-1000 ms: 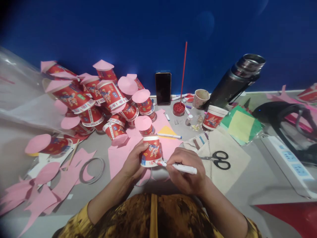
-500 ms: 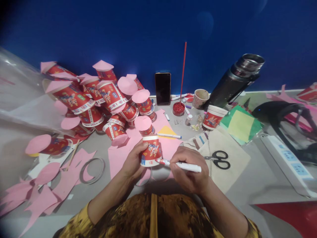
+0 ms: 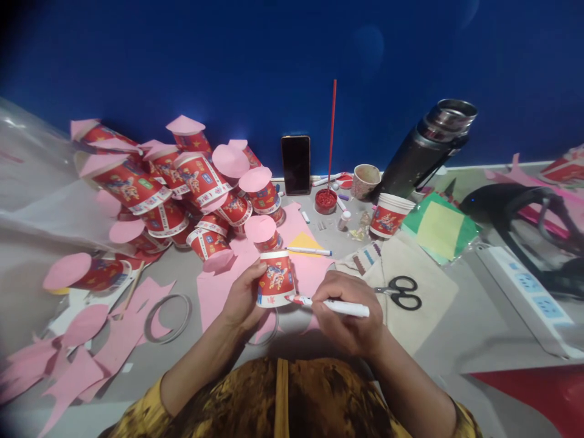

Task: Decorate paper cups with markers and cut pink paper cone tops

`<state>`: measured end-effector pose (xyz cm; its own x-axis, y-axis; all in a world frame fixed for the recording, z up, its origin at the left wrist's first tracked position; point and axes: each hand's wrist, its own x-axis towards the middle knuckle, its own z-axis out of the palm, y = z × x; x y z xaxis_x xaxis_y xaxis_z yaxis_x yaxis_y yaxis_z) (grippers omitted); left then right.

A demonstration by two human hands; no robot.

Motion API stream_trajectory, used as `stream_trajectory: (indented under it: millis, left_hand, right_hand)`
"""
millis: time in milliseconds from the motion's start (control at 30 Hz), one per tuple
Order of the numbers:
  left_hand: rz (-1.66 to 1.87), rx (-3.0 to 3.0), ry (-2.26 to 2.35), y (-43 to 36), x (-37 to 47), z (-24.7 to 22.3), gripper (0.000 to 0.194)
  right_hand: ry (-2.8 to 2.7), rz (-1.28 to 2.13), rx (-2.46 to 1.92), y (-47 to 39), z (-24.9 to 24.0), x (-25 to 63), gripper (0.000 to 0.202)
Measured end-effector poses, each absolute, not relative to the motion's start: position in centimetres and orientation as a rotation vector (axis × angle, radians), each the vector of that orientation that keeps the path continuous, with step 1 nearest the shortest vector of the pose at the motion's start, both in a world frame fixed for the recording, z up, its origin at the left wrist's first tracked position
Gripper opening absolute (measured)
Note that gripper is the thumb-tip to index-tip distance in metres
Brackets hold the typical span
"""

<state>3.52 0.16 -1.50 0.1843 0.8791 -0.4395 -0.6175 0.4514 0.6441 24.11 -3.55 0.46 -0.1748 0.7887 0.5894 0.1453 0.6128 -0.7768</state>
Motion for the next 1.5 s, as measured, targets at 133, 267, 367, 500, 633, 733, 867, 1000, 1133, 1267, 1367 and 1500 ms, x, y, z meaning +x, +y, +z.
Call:
stream_trajectory:
  millis: [133,267,367,500,633,733,867,1000,1133,1267,1367,1500]
  left_hand:
    - [1.080,0.357,0.870,0.13,3.48,-1.49,0.041]
    - [1.078,0.359,0.868,0.13,3.43,-1.57,0.036]
    - [1.081,0.356,0.866,0.11,3.42,-1.62,0.035]
    - [1.080,0.355,0.862,0.08,3.44,-1.60,0.034]
    - [1.073,0.354,0.863,0.08,3.46,-1.50,0.034]
    - [1.063,0.353,0.862,0.10,3.46,-1.46,0.035]
    - [1.065,0.348,0.862,0.10,3.43,-1.59,0.036]
    - [1.073,0.348,0.858,0.05,3.44,-1.72,0.038]
    - [1.065,0.359,0.845,0.01,3.47,-1.68,0.043]
    - [1.064,0.364,0.837,-0.03,3.45,-1.68,0.043]
    - [1.063,0.364,0.838,-0.05,3.43,-1.74,0.043]
    - [1.069,0.360,0.842,-0.02,3.48,-1.75,0.043]
  right_hand:
    - [-1.672,0.678,-0.790,-3.53,0.40,24.14,0.016]
    - [-1.668,0.660,-0.804,-3.46,0.44,24.12,0.015]
    - [-1.674,0.647,-0.807,-3.39,0.48,24.02,0.014]
    - [-1.684,0.636,-0.813,-3.32,0.48,23.91,0.014]
    - [-1.697,0.649,-0.802,-3.31,0.66,23.88,0.014]
    - [-1.702,0.663,-0.800,-3.33,0.96,23.85,0.014]
    - [-1.686,0.688,-0.826,-3.39,1.07,23.88,0.015]
    - [-1.674,0.678,-0.825,-3.44,0.79,24.01,0.014]
    - [-1.680,0.649,-0.822,-3.35,0.81,23.88,0.012]
    - [-1.697,0.617,-0.811,-3.24,1.05,23.64,0.013]
    - [-1.699,0.622,-0.813,-3.29,1.03,23.71,0.013]
    - [-1.658,0.659,-0.830,-3.52,0.69,24.11,0.012]
